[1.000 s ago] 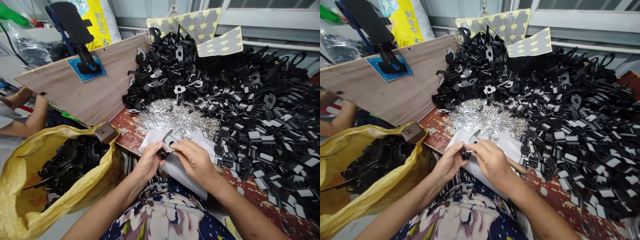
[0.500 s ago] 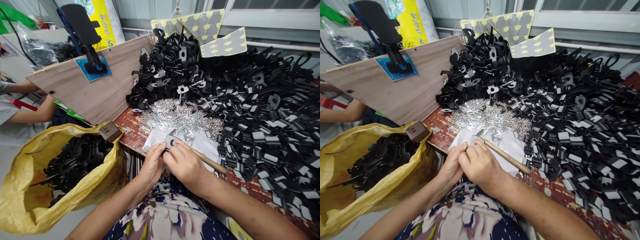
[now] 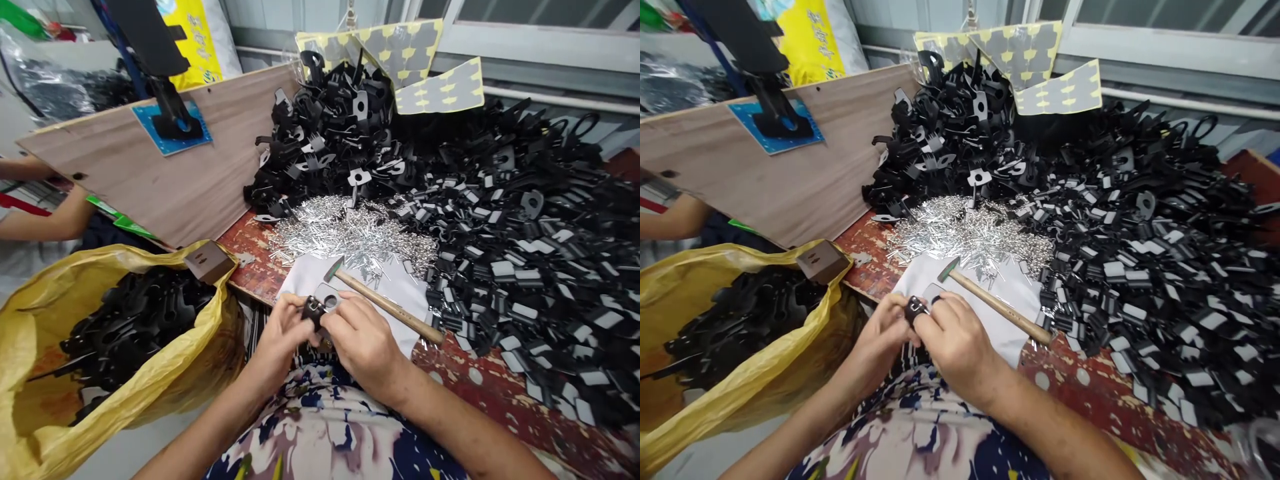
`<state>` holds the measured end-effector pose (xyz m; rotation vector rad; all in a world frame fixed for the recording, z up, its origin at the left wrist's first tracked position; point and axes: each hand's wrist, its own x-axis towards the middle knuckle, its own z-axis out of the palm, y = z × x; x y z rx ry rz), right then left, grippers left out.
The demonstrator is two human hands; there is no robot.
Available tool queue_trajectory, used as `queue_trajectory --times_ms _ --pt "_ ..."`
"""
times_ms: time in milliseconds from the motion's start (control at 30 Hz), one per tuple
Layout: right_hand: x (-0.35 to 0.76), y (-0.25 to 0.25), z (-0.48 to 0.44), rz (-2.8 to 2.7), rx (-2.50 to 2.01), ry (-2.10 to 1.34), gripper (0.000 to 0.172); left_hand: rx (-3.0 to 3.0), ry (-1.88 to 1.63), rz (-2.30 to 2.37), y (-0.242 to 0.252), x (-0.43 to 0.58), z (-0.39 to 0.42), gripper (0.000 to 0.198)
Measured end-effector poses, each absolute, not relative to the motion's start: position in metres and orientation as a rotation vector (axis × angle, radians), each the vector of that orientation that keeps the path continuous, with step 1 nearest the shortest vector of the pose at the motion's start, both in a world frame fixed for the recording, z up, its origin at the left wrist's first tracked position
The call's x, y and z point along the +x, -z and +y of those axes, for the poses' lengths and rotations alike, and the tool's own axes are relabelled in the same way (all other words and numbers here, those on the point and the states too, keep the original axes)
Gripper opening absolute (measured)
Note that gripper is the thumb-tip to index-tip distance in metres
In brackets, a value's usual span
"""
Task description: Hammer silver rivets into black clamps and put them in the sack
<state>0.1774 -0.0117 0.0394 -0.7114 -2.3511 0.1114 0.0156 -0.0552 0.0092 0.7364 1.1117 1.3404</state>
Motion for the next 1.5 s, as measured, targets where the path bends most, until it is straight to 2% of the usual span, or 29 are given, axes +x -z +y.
queue_trajectory --times_ms 67,167,267,367,433,533,667,800,1133,1333,1400,1500 --pt "0.180 -0.036 -0.013 -2.362 -0.693 -0.232 0.025 0.997 -1.321 1.358 -0.006 0.004 -0.066 0.050" --pt "0.202 -0.032 -0.002 -2.481 -0.817 -0.329 0.017 1.279 -1.148 1.596 -0.006 -0.019 -0.075 0.039" --pt "0.236 -0.026 0.023 -2.626 -1.290 0.084 0.022 1.224 -1.030 1.610 -0.006 -0.036 -0.075 0.037" --pt "0.259 -0.018 0.046 -2.743 -1.463 0.410 0.022 1.072 -1.032 1.614 0.006 -0.032 -0.065 0.040" --pt "0.266 -0.015 0.051 -2.784 -1.478 0.402 0.019 1.042 -1.053 1.631 0.018 -0.020 -0.055 0.041" --pt "0.272 -0.017 0.043 -2.766 -1.623 0.215 0.015 1.178 -1.082 1.717 0.032 -0.003 -0.043 0.043" --pt "0.281 -0.031 0.014 -2.660 -1.283 0.000 0.044 1.296 -1.115 1.804 0.036 0.003 -0.040 0.045" --pt "0.276 -0.032 -0.013 -2.487 -1.062 -0.099 0.056 1.336 -1.121 1.856 0.038 0.002 -0.041 0.046" --pt "0.263 -0.011 -0.023 -2.448 -1.073 -0.190 0.056 1.326 -1.143 1.874 0.041 0.002 -0.041 0.048" --pt "0.260 -0.002 -0.009 -2.561 -1.114 -0.466 0.051 1.362 -1.157 1.841 0.038 0.001 -0.038 0.050" --pt "0.259 0.003 0.000 -2.547 -1.110 -0.432 0.047 1.393 -1.165 1.796 0.027 -0.002 -0.040 0.049" --pt "0.254 0.016 0.012 -2.598 -1.131 -0.191 0.041 1.471 -1.199 1.825 -0.008 -0.024 -0.054 0.040"
